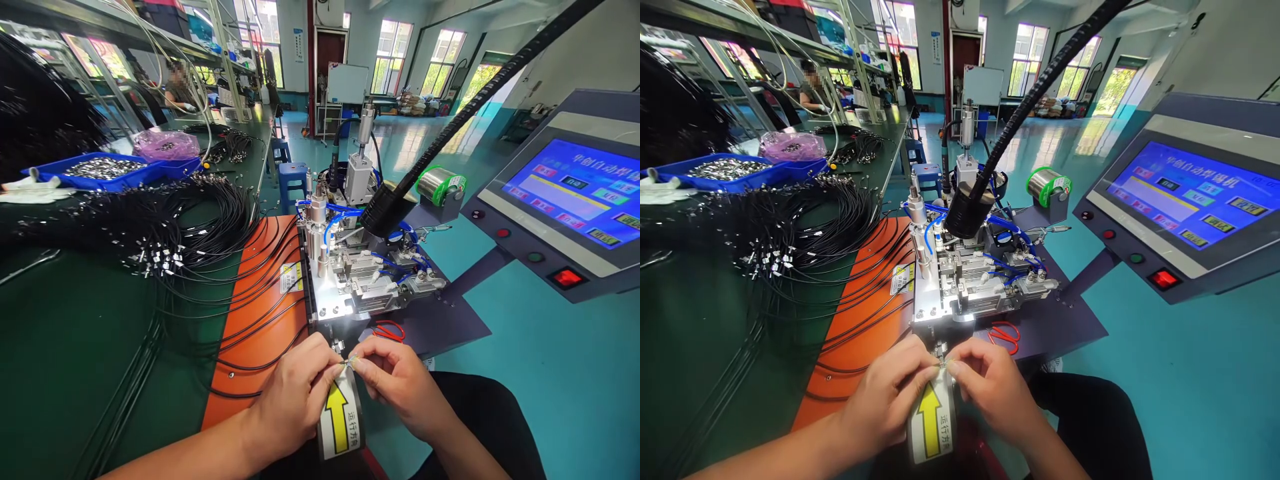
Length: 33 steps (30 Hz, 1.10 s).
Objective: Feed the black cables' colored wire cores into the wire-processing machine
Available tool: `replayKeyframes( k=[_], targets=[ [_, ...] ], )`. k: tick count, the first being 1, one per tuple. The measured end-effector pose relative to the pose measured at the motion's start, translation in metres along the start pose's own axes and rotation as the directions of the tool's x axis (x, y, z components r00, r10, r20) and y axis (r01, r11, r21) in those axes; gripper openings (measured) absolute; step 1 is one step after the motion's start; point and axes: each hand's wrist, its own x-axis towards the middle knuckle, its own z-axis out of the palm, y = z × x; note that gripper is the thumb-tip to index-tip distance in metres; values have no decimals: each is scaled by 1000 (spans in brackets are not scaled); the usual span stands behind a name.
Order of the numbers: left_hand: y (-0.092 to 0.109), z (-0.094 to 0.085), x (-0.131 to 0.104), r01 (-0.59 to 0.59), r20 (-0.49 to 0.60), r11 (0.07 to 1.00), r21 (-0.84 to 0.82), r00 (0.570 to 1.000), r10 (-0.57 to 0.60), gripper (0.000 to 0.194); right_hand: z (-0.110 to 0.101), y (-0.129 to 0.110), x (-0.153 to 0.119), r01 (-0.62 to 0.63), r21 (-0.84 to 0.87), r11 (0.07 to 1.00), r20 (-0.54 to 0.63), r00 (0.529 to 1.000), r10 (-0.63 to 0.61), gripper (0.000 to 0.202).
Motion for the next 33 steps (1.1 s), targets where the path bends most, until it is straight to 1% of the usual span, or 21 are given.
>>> replayKeyframes(
  k=[6, 9, 14, 16, 19, 23, 33],
  targets=[
    [0, 0, 0, 4, 6, 1000, -2, 1000, -4, 23, 2, -2, -1, 22, 1, 1000, -6, 1000, -22, 17],
    [0, 0, 1, 19, -6, 1000, -14, 1000, -19, 22, 5, -2, -1, 23, 29, 999, -27, 999, -22, 18],
    [1, -1, -1, 78, -27, 996, -45, 997, -79, 24, 17, 0, -1, 37, 108, 993, -130, 991, -23, 23],
    [2, -1, -2, 95, -30, 994, -49, 995, -97, 25, 23, 2, -1, 33, 162, 986, -174, 985, -5, 25],
    [2, -1, -3, 102, -41, 993, -53, 994, -104, 24, 30, 7, 0, 20, 238, 971, -210, 977, 31, 26],
    [1, 0, -2, 93, -57, 994, -50, 994, -96, 23, 35, 11, -1, 21, 295, 955, -231, 972, 49, 24],
    [4, 0, 1, 76, -82, 997, -30, 994, -79, 23, 37, 13, 2, 50, 337, 940, -227, 973, 29, 21]
  ],
)
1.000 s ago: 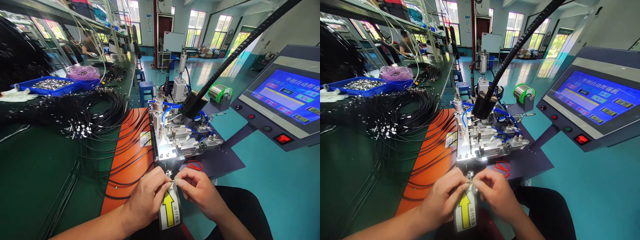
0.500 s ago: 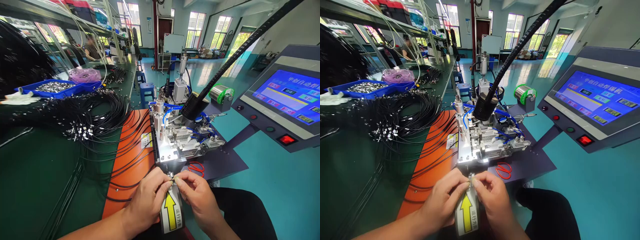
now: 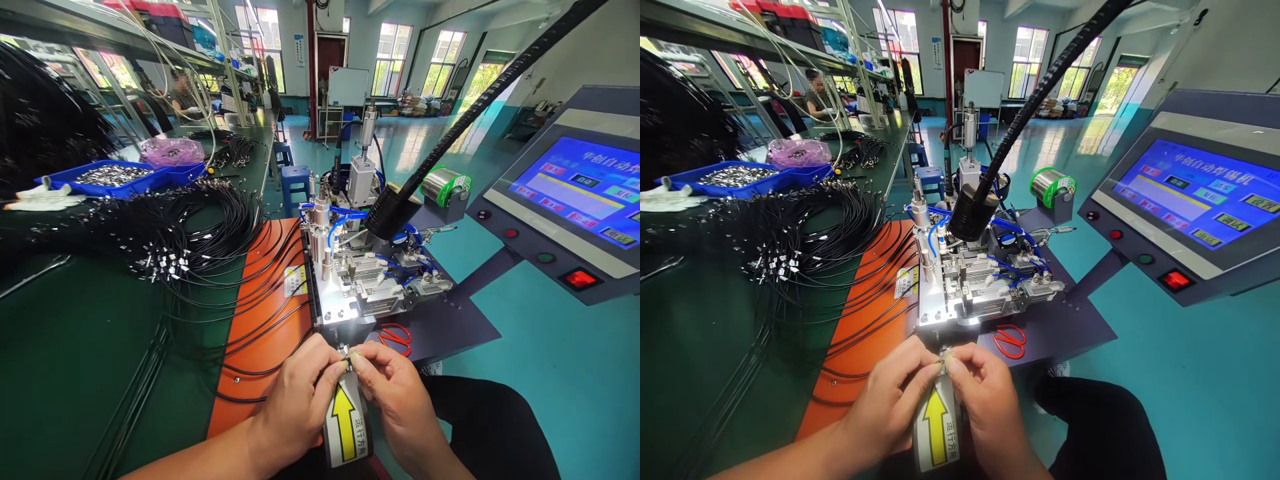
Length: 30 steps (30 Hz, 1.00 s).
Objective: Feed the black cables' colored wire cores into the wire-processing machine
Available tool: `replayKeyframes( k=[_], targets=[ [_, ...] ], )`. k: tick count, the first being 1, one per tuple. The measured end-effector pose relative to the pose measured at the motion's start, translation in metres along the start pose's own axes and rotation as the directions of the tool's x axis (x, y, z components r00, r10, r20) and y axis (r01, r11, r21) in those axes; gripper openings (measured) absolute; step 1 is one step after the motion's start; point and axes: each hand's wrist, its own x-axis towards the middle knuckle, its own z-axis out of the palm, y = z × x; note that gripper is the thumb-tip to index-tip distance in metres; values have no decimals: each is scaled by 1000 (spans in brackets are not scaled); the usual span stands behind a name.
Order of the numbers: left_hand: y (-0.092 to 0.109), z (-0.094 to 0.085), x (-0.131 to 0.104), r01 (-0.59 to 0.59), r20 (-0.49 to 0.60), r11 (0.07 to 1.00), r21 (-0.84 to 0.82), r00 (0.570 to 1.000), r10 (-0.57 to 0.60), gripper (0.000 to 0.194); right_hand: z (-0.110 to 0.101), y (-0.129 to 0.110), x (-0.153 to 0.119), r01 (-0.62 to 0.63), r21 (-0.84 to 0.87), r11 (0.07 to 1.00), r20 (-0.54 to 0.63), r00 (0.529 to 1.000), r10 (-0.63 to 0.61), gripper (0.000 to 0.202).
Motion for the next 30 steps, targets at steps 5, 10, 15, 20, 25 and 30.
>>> replayKeyframes(
  k=[5, 10, 15, 20, 25, 30],
  targets=[
    [1, 0, 0, -8, -1, 1000, 9, 1000, 8, 23, 3, -2, -2, 39, -99, 994, -51, 998, -44, 21],
    [2, 1, 0, 3, -15, 1000, 21, 1000, -2, 23, 8, 5, -7, 236, -388, 891, -90, 952, -292, 16],
    [1, 2, -4, -23, -9, 998, 64, 1000, 24, 24, 16, 12, -9, 397, -634, 663, -59, 831, -554, 14],
    [-1, 4, -5, -50, 0, 996, 80, 999, 50, 24, 19, 12, -9, 374, -686, 624, -90, 808, -582, 15],
    [-2, 5, -4, -53, -9, 994, 99, 999, 54, 22, 17, 19, -10, 424, -733, 531, -54, 743, -668, 13],
    [-4, 6, -6, -77, -23, 989, 128, 996, 80, 24, 15, 22, -8, 435, -762, 480, -5, 738, -675, 11]
  ],
)
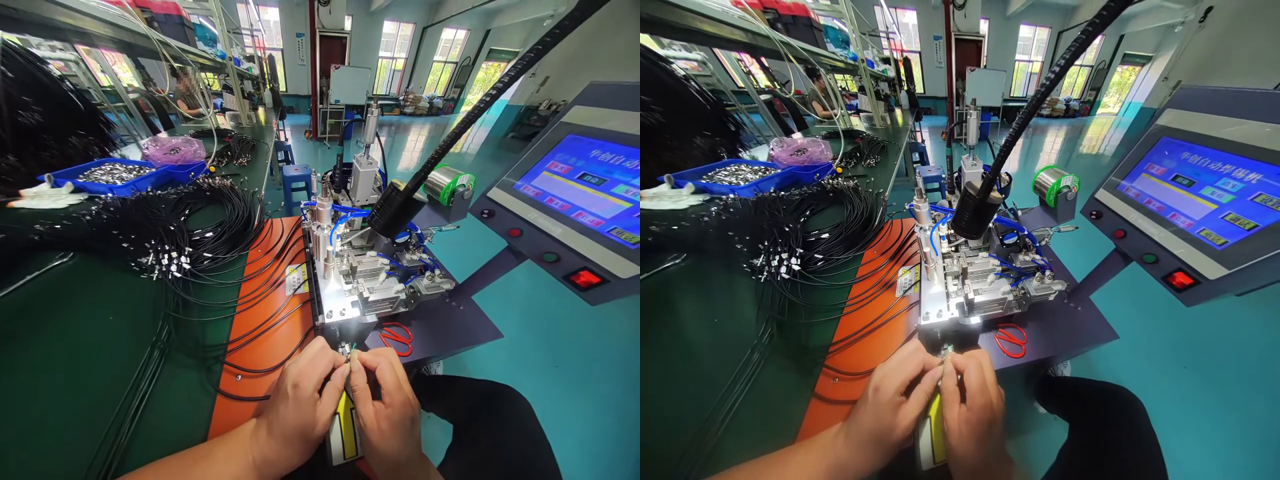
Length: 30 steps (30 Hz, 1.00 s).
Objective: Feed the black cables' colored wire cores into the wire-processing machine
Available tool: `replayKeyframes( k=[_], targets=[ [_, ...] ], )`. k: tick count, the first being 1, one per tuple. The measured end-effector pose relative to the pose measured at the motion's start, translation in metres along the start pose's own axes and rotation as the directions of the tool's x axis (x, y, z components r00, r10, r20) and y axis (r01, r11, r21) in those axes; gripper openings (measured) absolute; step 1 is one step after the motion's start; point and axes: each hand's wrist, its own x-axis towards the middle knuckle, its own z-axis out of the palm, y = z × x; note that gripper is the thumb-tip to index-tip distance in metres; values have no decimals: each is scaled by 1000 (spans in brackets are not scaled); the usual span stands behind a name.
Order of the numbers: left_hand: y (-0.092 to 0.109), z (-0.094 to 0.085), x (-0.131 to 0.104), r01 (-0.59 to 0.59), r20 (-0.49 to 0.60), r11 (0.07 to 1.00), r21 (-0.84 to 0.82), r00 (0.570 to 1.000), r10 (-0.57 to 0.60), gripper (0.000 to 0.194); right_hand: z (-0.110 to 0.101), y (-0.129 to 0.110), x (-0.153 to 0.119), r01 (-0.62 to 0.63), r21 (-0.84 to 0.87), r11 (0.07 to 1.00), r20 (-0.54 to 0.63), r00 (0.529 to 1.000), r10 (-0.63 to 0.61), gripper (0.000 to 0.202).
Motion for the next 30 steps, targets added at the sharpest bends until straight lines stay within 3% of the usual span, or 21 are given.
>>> replayKeyframes(
  k=[6, 8, 17, 22, 26, 28, 30],
  targets=[
    [1, -1, -1, -27, 19, 1000, 13, 999, 27, 23, -23, 0, 11, -63, 50, 997, 181, 982, 53, 4],
    [0, -1, -1, -42, 27, 999, 29, 999, 41, 23, -33, 2, 15, -49, 23, 999, 192, 980, 44, 9],
    [1, 1, -1, -90, 28, 995, 49, 996, 89, 22, -42, 9, 17, 208, -34, 978, 210, 958, -197, 21],
    [3, 0, 0, -132, 25, 988, 82, 991, 130, 22, -41, 5, 22, 293, -107, 950, 295, 922, -251, 16],
    [1, -1, -1, -155, 34, 986, 69, 988, 153, 23, -38, -4, 31, 367, -207, 907, 445, 861, -246, 22],
    [-1, -2, -1, -150, 35, 988, 40, 988, 148, 23, -38, -10, 39, 335, -206, 920, 517, 835, -189, 27],
    [-3, -3, 0, -124, 35, 992, 0, 992, 124, 21, -43, -13, 48, 222, -117, 968, 549, 827, -123, 26]
  ],
)
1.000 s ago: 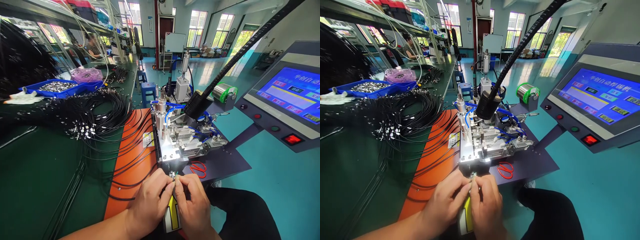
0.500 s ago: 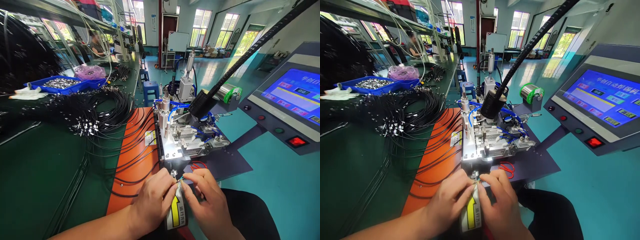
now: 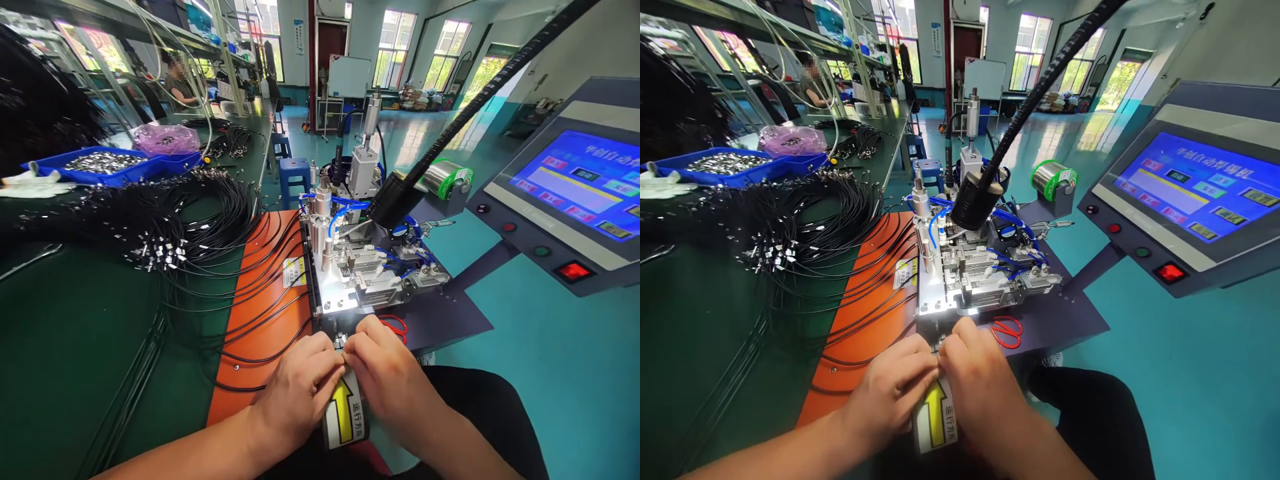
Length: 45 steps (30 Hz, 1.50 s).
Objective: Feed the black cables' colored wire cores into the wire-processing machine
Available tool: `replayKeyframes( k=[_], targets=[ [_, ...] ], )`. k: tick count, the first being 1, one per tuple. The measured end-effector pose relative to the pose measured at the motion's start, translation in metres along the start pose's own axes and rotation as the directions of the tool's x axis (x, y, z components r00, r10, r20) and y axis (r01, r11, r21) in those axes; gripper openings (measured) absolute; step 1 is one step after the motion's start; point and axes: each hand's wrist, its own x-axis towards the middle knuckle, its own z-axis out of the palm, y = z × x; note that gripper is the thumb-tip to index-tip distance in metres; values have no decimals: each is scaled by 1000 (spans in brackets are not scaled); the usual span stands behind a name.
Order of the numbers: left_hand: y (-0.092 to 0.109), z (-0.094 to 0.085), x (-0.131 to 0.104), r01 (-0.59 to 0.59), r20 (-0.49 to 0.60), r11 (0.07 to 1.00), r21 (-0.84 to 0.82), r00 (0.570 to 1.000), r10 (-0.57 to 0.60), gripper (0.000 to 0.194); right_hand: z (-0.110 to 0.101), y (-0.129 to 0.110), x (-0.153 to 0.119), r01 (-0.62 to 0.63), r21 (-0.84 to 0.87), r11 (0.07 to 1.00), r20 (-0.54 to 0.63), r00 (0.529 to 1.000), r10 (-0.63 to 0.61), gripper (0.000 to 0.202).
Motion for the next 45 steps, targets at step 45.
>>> replayKeyframes(
  k=[45],
  targets=[
    [-1, -1, 1, 114, -3, 993, -24, 993, -114, 19, 4, 22, -4, -416, 589, 693, 216, 907, 362, 25]
  ],
)
